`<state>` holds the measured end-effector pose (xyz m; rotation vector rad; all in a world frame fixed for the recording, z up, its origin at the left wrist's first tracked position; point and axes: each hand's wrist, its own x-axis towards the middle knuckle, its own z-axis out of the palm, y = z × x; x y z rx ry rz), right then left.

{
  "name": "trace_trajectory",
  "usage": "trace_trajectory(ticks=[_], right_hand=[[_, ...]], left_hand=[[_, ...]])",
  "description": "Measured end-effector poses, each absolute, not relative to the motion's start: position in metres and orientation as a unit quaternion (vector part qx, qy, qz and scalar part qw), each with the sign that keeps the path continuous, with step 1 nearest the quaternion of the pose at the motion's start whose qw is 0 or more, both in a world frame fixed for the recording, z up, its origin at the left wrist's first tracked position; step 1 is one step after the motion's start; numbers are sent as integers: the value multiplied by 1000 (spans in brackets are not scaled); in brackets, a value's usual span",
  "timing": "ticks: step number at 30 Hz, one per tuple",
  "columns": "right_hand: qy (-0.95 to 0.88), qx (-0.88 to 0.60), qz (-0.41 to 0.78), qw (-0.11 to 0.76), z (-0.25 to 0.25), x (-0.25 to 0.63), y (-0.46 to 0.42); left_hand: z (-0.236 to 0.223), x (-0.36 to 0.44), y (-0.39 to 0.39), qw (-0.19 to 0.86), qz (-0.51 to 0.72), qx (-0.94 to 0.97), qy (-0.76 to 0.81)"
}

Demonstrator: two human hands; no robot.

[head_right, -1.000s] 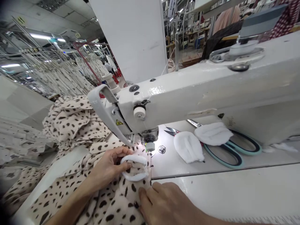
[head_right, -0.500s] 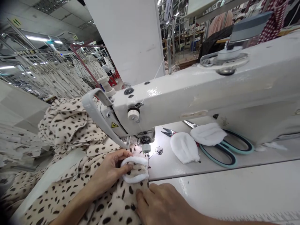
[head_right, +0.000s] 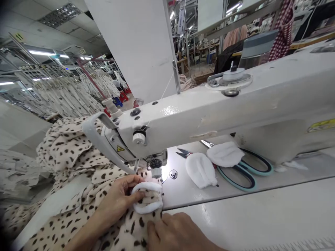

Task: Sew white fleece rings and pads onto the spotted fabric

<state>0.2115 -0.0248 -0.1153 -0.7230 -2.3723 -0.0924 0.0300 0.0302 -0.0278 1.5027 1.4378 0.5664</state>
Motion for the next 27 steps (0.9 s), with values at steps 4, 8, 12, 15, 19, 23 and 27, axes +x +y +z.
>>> trace_trajectory(ticks=[4, 8, 12, 15, 19, 23, 27], right_hand=[[-898, -280, -31, 338, -111, 212, -26], [-898, -275, -24, 343, -109, 211, -28], [-898, -275, -32, 343, -108, 212, -27], [-900, -275, -25, 336, -106, 213, -27], [-902, -279, -10, 331, -104, 213, -27], [-897, -265, -37, 353, -100, 213, -28], [-917, -253, 13, 309, -81, 226, -23]], left_hand=[[-31, 30, 30, 452, 237, 622, 594], [-32, 30, 29, 457, 248, 621, 586], [-36, 29, 27, 414, 245, 650, 589], [-41, 27, 22, 308, 258, 744, 534], [-44, 28, 16, 123, 247, 881, 383], [-46, 32, 13, 46, 199, 927, 315], [-50, 34, 12, 21, 163, 937, 308]])
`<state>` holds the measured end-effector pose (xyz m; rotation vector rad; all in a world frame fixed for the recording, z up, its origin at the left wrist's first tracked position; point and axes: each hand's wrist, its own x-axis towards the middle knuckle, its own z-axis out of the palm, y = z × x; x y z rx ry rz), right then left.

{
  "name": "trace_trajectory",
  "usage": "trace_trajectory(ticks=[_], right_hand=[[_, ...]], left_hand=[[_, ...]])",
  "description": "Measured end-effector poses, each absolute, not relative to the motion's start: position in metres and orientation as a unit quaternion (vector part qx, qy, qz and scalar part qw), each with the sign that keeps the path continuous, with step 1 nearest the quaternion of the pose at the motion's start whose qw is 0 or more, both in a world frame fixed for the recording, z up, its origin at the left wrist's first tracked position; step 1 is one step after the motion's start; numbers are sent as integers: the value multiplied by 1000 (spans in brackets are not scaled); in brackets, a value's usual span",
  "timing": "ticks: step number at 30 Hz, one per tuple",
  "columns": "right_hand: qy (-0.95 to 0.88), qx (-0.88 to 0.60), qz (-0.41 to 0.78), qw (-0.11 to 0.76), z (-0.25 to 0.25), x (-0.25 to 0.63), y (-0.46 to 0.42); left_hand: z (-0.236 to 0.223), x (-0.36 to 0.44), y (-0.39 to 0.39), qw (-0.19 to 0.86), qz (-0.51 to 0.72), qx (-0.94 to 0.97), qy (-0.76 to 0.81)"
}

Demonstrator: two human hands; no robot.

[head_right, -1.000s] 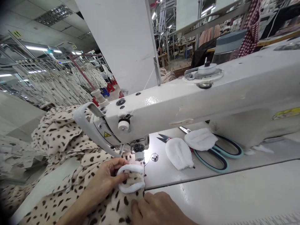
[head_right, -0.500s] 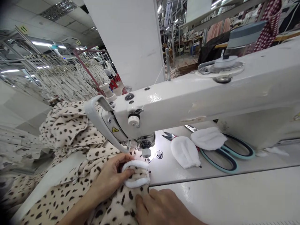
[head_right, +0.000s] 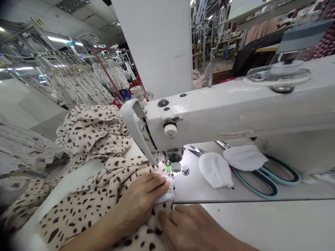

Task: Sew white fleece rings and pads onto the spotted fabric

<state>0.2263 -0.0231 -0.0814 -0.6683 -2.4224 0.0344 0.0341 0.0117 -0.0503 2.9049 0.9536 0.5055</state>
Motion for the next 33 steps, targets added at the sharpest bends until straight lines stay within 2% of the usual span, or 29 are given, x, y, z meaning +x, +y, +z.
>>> trace_trajectory(ticks=[4, 9, 13, 21, 25, 28, 33], right_hand=[[-940, -253, 57, 223, -64, 239, -14], [-930, -265, -17, 254, -84, 229, -9], [-929, -235, -28, 285, -91, 227, -10], [-924, -260, -84, 268, -91, 225, -4], [-882, -252, -140, 373, -91, 222, -10], [-858, -271, -164, 405, -88, 222, -15], [-872, -280, -160, 369, -86, 224, -13]], left_hand=[[-49, 32, 13, 20, 156, 935, 317], [-40, 27, 15, 114, 173, 923, 324], [-37, 27, 14, 145, 198, 913, 325], [-39, 25, 14, 149, 208, 912, 319], [-45, 24, 13, 142, 224, 903, 338], [-47, 24, 10, 128, 222, 900, 353], [-48, 25, 10, 108, 214, 899, 367]])
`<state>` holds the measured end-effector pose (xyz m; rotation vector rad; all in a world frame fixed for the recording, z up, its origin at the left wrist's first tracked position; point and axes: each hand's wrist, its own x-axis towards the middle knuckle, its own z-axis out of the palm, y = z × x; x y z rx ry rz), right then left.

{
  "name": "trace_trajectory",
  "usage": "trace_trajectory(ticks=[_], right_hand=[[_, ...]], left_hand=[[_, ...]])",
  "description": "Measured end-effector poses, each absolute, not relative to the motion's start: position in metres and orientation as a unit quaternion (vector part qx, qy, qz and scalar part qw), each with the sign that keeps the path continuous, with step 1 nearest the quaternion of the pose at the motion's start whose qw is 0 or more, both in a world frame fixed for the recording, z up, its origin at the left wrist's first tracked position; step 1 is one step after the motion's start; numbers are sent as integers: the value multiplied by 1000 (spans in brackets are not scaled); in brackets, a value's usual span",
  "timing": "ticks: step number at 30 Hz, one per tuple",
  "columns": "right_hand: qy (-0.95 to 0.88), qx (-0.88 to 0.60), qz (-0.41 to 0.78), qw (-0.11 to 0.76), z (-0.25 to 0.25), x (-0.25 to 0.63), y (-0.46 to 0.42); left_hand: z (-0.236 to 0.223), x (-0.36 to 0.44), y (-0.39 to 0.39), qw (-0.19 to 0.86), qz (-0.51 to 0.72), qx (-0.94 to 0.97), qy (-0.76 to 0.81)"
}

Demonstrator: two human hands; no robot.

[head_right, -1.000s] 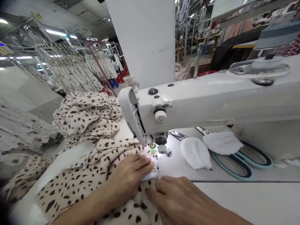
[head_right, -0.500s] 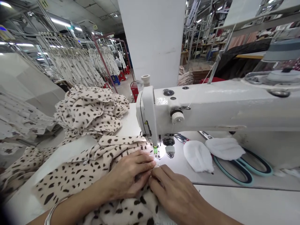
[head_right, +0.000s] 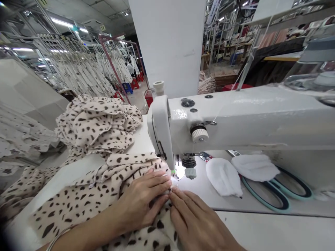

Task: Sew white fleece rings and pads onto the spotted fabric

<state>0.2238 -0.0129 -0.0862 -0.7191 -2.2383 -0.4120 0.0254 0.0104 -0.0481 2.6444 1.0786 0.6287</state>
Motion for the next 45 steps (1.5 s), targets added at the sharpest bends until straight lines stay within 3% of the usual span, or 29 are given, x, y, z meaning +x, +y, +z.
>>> trace_trajectory(ticks=[45], right_hand=[[-859, -331, -190, 343, -99, 210, 2]], left_hand=[[-52, 24, 42, 95, 212, 911, 342]])
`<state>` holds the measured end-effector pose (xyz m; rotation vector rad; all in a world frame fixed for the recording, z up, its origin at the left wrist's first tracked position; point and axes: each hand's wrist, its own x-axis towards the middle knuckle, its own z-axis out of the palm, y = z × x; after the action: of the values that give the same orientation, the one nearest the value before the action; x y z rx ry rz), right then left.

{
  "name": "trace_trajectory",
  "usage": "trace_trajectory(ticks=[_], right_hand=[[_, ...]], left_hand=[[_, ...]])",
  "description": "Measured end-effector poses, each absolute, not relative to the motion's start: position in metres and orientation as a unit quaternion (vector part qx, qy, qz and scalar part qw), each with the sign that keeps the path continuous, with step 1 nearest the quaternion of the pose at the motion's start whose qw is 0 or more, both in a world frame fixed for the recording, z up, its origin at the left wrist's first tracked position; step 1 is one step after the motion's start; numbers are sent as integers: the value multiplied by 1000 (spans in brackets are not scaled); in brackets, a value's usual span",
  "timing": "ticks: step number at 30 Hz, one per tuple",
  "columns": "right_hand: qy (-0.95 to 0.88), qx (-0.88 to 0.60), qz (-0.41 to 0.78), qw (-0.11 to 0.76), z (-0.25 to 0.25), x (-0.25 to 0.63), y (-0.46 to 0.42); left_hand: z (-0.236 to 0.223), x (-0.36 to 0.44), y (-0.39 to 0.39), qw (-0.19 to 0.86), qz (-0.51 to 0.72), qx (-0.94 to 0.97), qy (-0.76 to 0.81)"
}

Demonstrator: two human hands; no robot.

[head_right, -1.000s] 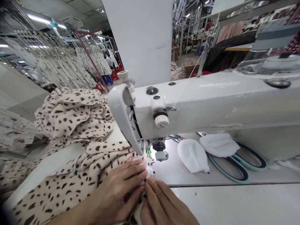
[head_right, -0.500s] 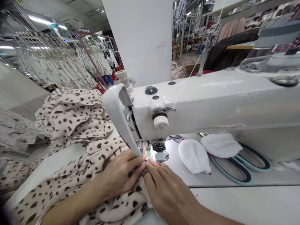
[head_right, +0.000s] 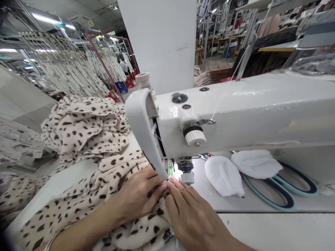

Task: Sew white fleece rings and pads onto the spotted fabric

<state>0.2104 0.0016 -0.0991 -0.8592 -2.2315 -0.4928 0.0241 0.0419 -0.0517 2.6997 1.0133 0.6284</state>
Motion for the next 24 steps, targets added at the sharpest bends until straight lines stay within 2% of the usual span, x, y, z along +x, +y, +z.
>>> trace_trajectory(ticks=[15, 24], right_hand=[[-853, -348, -211, 328, -99, 206, 2], [-856, -340, -201, 334, -108, 206, 0]], left_hand=[[-53, 23, 47, 85, 209, 912, 343], [-52, 30, 38, -46, 232, 931, 278]])
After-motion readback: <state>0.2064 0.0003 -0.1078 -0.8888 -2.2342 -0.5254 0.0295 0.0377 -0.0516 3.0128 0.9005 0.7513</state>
